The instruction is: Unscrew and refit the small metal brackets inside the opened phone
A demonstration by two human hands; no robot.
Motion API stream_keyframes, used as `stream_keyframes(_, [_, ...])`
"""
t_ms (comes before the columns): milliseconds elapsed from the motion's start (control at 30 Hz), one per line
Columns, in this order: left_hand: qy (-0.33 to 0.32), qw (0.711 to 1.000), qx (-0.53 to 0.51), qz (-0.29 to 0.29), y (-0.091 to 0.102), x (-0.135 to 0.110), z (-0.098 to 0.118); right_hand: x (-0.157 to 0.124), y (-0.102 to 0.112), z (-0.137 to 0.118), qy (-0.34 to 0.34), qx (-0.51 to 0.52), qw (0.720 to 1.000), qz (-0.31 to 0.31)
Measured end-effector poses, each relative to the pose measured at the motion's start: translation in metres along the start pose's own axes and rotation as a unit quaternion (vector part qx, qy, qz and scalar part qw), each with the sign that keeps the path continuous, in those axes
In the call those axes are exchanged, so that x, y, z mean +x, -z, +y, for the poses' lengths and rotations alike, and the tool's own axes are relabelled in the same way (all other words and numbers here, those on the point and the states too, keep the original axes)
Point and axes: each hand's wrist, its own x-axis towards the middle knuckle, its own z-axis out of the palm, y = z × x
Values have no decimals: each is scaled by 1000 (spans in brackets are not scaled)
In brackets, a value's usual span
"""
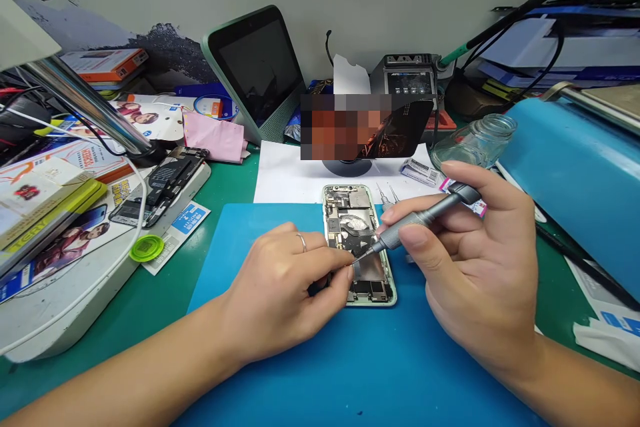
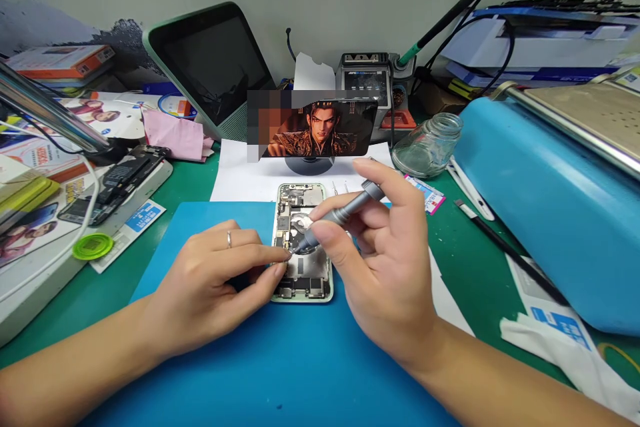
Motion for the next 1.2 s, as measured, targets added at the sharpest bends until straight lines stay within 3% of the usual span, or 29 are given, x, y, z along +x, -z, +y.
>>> stream_keyframes(1200, [5, 1000, -7, -9, 0, 1, 2, -2, 0, 0, -9, -6, 1000, -2])
